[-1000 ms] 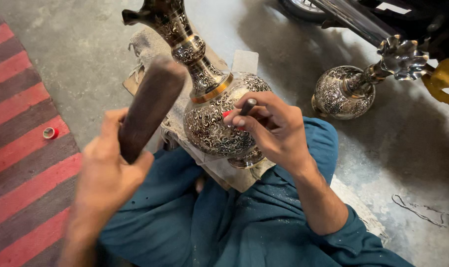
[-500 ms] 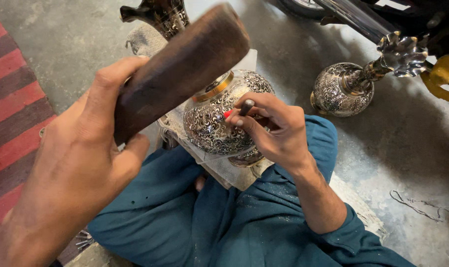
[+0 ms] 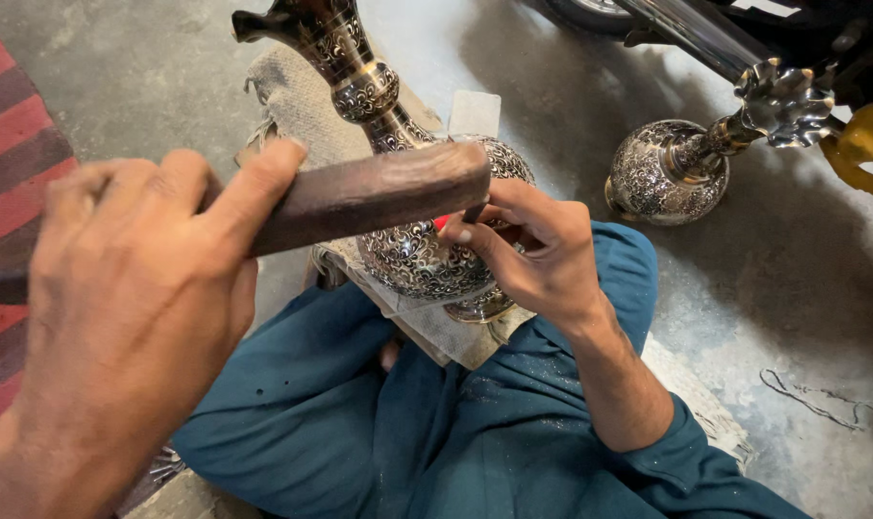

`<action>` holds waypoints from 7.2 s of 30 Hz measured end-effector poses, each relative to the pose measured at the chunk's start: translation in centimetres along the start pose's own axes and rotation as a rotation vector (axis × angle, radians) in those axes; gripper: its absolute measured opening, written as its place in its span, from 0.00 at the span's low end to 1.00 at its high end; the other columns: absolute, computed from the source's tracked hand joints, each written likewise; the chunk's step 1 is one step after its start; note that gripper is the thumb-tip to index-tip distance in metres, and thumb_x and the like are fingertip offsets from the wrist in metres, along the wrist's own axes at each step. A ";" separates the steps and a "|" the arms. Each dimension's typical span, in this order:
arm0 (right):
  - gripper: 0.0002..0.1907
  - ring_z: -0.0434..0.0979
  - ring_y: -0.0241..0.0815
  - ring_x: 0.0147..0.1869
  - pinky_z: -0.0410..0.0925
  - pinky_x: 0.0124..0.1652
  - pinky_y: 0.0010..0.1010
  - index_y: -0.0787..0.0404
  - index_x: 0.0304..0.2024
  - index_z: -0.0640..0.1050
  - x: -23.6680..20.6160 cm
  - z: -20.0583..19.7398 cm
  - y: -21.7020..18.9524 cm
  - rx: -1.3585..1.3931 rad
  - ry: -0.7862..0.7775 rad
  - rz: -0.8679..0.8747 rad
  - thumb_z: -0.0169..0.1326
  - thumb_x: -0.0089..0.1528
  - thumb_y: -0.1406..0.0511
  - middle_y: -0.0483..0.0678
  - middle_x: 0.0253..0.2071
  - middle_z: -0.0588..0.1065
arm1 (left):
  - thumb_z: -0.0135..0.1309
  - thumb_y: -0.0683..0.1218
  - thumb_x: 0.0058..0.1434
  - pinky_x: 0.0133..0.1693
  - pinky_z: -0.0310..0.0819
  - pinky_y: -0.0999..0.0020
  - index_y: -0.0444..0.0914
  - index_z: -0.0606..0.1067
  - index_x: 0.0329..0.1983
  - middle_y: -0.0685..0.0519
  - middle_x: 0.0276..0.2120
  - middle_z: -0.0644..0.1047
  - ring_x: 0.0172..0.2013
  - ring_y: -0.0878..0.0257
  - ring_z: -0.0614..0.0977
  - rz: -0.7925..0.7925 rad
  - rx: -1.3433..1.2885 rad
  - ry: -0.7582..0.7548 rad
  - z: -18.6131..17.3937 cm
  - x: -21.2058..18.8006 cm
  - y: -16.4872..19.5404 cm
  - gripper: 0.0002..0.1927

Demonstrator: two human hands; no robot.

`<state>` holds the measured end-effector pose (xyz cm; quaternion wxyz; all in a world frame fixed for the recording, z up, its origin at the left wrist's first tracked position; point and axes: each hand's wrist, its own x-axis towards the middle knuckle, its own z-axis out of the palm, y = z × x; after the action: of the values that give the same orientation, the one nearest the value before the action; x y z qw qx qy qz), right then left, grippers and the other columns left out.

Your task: The person sits cross-legged on the floor with an ornate brass vase resting on a cloth pad on their lap. They hold a chisel against the vase's decorated surface and strike it with a wooden mallet, repositioning the chisel and rotating the vase to work different areas of the pattern.

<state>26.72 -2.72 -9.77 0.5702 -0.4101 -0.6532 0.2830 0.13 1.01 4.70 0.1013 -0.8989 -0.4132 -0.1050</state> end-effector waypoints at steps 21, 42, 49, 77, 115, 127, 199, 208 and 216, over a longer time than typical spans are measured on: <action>0.16 0.85 0.36 0.49 0.79 0.49 0.24 0.68 0.55 0.77 0.6 -0.2 -0.9 -0.052 -0.057 0.015 0.60 0.64 0.78 0.50 0.44 0.82 | 0.61 0.42 0.57 0.43 0.74 0.54 0.46 0.65 0.68 0.50 0.37 0.75 0.35 0.52 0.79 -0.123 -0.308 -0.037 0.5 0.5 -0.5 0.35; 0.18 0.87 0.36 0.47 0.79 0.45 0.24 0.64 0.57 0.77 0.7 -0.5 -0.6 -0.118 -0.105 -0.011 0.61 0.64 0.75 0.49 0.43 0.83 | 0.61 0.38 0.52 0.47 0.71 0.51 0.42 0.72 0.62 0.44 0.38 0.74 0.43 0.45 0.77 -0.016 -0.180 0.161 1.5 0.6 -0.8 0.31; 0.12 0.85 0.39 0.47 0.80 0.51 0.30 0.65 0.57 0.74 0.4 -1.4 1.4 0.318 0.063 0.095 0.54 0.71 0.73 0.50 0.41 0.82 | 0.61 0.40 0.51 0.44 0.72 0.49 0.48 0.69 0.68 0.43 0.38 0.75 0.41 0.43 0.78 -0.259 -0.165 -0.064 5.0 -2.8 -2.7 0.38; 0.12 0.83 0.34 0.53 0.78 0.50 0.23 0.68 0.55 0.74 1.3 0.3 -1.9 0.090 -0.062 0.151 0.55 0.69 0.76 0.48 0.46 0.79 | 0.59 0.36 0.58 0.42 0.78 0.64 0.37 0.69 0.51 0.48 0.36 0.80 0.37 0.59 0.83 -0.588 -1.019 0.198 18.5 -7.7 2.4 0.19; 0.18 0.82 0.30 0.46 0.78 0.44 0.21 0.66 0.58 0.76 1.3 1.1 -1.4 -0.060 0.007 0.135 0.58 0.66 0.77 0.51 0.44 0.83 | 0.58 0.37 0.56 0.43 0.72 0.47 0.47 0.67 0.66 0.44 0.34 0.74 0.37 0.43 0.79 0.023 -0.117 0.093 1.2 1.4 -1.7 0.33; 0.17 0.82 0.30 0.45 0.77 0.43 0.20 0.66 0.58 0.76 1.4 1.0 -1.5 -0.055 0.002 0.124 0.59 0.66 0.76 0.50 0.43 0.83 | 0.59 0.37 0.54 0.47 0.74 0.48 0.45 0.67 0.65 0.45 0.34 0.75 0.38 0.45 0.79 0.047 -0.206 0.165 1.7 1.1 -1.9 0.34; 0.16 0.85 0.31 0.41 0.78 0.39 0.21 0.61 0.57 0.77 1.8 0.5 -1.3 -0.133 -0.090 0.045 0.60 0.67 0.72 0.47 0.41 0.84 | 0.61 0.38 0.50 0.39 0.74 0.52 0.46 0.64 0.66 0.45 0.33 0.77 0.35 0.47 0.82 -0.051 -0.258 0.080 2.2 0.8 -1.7 0.39; 0.16 0.85 0.36 0.45 0.79 0.45 0.26 0.66 0.59 0.75 1.7 0.1 -0.2 0.098 -0.077 0.033 0.56 0.69 0.73 0.50 0.42 0.83 | 0.60 0.38 0.52 0.43 0.75 0.48 0.43 0.70 0.65 0.39 0.42 0.77 0.42 0.40 0.81 -0.105 -0.235 0.086 2.4 -0.6 -2.0 0.34; 0.08 0.74 0.37 0.32 0.74 0.30 0.29 0.67 0.48 0.71 -2.9 -3.3 -1.6 0.653 0.377 0.158 0.52 0.66 0.72 0.45 0.36 0.71 | 0.60 0.41 0.53 0.37 0.76 0.64 0.37 0.73 0.46 0.50 0.32 0.77 0.33 0.63 0.78 -0.643 -0.951 -0.078 15.6 -11.2 -0.8 0.16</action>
<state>29.65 -6.28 -9.30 0.7574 -0.3008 -0.3789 0.4386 -6.03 -2.37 -13.19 -0.3663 -0.6781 -0.5764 -0.2716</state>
